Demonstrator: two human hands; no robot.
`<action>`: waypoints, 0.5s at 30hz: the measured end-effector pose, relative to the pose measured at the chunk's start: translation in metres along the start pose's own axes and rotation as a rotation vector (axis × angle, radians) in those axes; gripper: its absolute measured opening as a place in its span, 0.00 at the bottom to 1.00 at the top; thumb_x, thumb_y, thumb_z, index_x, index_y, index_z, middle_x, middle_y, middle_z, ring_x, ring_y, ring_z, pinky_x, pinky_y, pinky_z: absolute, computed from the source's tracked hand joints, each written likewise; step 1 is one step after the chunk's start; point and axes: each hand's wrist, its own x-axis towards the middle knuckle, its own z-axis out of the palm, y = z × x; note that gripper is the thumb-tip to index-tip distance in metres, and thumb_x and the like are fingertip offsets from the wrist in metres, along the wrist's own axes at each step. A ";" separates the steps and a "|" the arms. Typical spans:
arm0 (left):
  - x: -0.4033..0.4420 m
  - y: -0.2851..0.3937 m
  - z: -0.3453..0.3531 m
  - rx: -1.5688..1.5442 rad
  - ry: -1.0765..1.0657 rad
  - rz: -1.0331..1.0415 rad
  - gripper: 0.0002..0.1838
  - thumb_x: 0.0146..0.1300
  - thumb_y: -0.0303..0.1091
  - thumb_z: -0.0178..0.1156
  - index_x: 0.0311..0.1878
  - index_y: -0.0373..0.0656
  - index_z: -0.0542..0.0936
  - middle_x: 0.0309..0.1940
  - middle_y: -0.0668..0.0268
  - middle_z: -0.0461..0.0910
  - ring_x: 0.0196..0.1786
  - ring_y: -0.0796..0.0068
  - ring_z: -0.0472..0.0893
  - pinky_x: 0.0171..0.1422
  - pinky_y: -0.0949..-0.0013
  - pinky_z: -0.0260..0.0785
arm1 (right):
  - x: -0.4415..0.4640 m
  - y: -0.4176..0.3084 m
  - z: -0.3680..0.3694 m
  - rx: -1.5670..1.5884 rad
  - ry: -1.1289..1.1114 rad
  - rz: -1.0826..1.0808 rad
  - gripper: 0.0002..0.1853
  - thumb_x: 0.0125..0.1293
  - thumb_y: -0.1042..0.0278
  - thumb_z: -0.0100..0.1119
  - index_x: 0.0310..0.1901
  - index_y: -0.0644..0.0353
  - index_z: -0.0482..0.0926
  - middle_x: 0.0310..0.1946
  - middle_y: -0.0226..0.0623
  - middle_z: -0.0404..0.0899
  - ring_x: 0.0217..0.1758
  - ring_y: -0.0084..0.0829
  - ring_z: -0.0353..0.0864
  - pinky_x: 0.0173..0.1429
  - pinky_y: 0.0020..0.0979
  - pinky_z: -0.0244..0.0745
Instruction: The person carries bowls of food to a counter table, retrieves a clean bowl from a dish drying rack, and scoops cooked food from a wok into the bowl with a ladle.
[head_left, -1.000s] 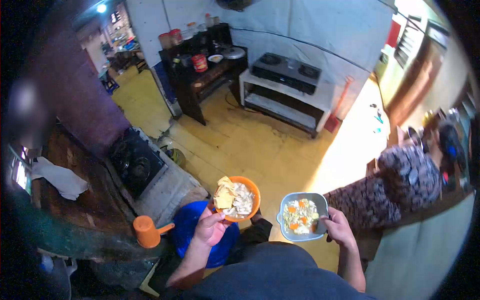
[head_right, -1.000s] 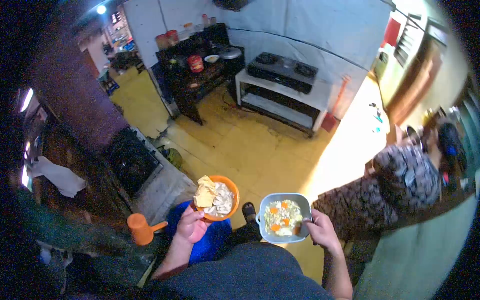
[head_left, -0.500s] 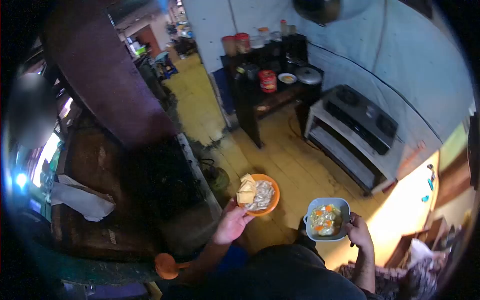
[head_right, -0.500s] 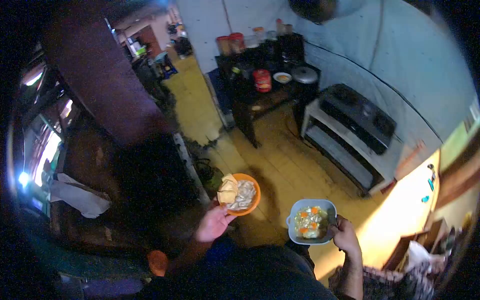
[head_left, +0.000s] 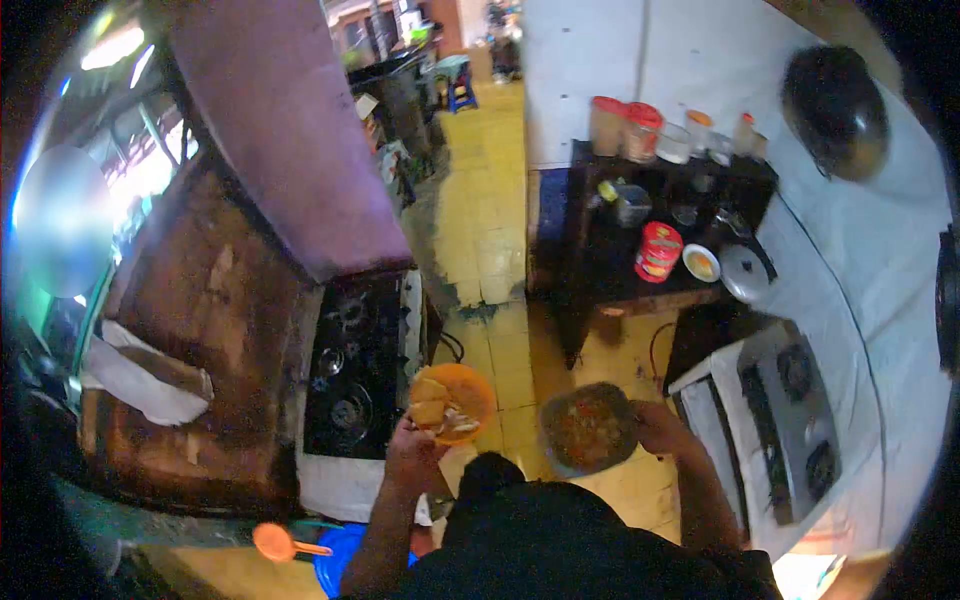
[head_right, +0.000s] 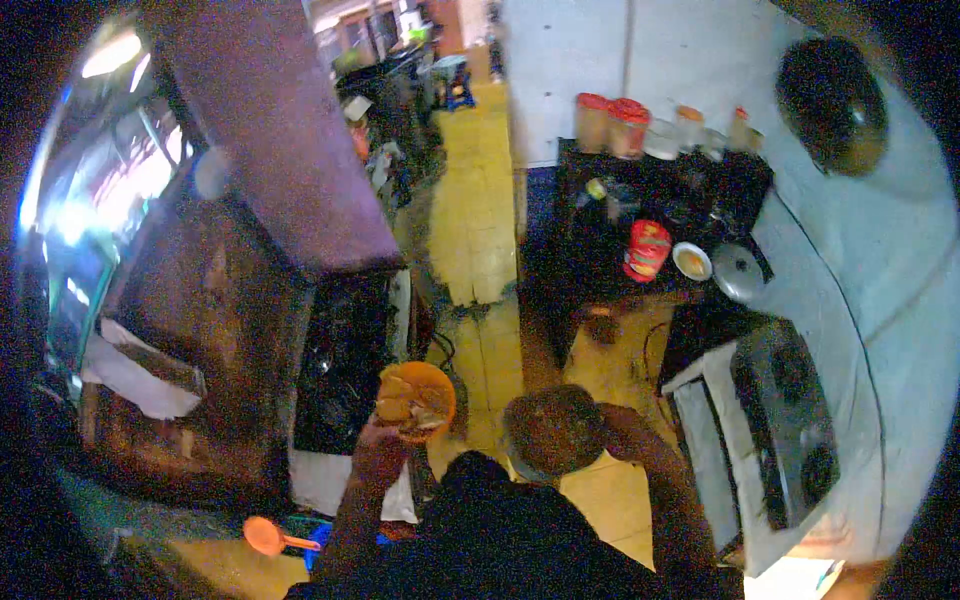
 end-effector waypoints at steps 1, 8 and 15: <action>0.023 0.009 0.006 -0.013 0.035 0.028 0.32 0.59 0.27 0.61 0.67 0.35 0.65 0.60 0.54 0.76 0.61 0.57 0.79 0.68 0.55 0.73 | 0.039 0.007 -0.009 -0.012 -0.042 -0.008 0.17 0.66 0.68 0.58 0.53 0.66 0.79 0.42 0.41 0.86 0.43 0.33 0.82 0.48 0.38 0.77; 0.225 0.056 -0.056 -0.058 0.292 0.088 0.31 0.56 0.21 0.62 0.65 0.39 0.66 0.56 0.57 0.75 0.58 0.58 0.80 0.59 0.56 0.79 | 0.326 0.012 -0.046 0.121 -0.126 0.225 0.18 0.71 0.56 0.56 0.56 0.58 0.77 0.21 0.31 0.75 0.14 0.22 0.71 0.16 0.28 0.72; 0.493 0.153 -0.093 -0.006 0.274 0.034 0.34 0.58 0.21 0.62 0.67 0.42 0.63 0.55 0.57 0.75 0.58 0.59 0.79 0.56 0.55 0.81 | 0.598 0.022 -0.075 0.683 -0.132 0.232 0.20 0.70 0.59 0.56 0.58 0.61 0.76 0.33 0.34 0.83 0.24 0.21 0.79 0.17 0.26 0.74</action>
